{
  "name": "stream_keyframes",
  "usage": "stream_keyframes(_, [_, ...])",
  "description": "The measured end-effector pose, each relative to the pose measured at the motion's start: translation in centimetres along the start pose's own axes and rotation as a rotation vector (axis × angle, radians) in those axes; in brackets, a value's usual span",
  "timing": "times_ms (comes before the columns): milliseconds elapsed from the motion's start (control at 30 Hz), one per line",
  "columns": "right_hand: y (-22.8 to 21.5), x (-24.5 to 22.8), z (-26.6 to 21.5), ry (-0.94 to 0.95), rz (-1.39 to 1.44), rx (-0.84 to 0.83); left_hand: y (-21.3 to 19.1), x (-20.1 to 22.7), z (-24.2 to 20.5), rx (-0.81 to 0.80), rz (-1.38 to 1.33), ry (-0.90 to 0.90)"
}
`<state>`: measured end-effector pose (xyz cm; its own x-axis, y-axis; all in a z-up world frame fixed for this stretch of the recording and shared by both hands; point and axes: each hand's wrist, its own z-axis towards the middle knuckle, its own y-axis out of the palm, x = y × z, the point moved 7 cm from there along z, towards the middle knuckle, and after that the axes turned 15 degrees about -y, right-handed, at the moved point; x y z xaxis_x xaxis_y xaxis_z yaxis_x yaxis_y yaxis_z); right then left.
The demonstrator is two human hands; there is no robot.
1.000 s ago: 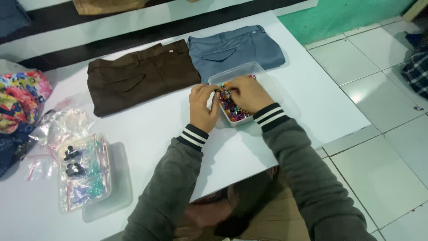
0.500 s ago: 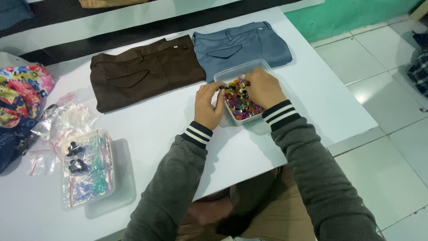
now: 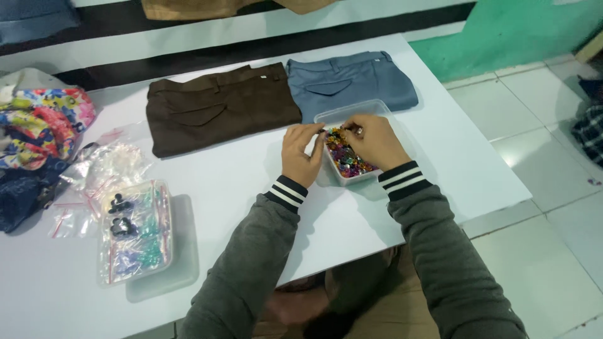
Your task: Sorting and arranging small colorful decorative buttons and beads on a work table
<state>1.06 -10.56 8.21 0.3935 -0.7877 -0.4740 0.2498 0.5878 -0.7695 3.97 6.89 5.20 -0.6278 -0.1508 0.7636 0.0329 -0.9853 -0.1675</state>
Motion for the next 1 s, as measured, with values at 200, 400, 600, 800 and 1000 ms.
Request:
stream_keyframes(200, [1.0,0.1,-0.1,-0.041,0.030,0.096,-0.5,-0.2,0.1,0.036,0.066,0.017])
stream_keyframes(400, [1.3,-5.5,1.0,-0.115,0.202,0.281,-3.0,-5.2,0.3,-0.009,0.314,0.013])
stream_keyframes(600, [10.4,-9.2,4.2,-0.162,0.142,0.058,-9.9,-9.4,-1.0,-0.048,0.843,-0.138])
stream_keyframes(800, [15.7,-7.8,5.3,-0.099,-0.006,-0.089,-12.3,-11.1,-1.3,-0.162,0.995,-0.332])
stream_keyframes(1000, [14.6,-8.4,5.1,-0.098,0.085,-0.124,-12.1,-10.8,-1.5,-0.250,0.941,-0.393])
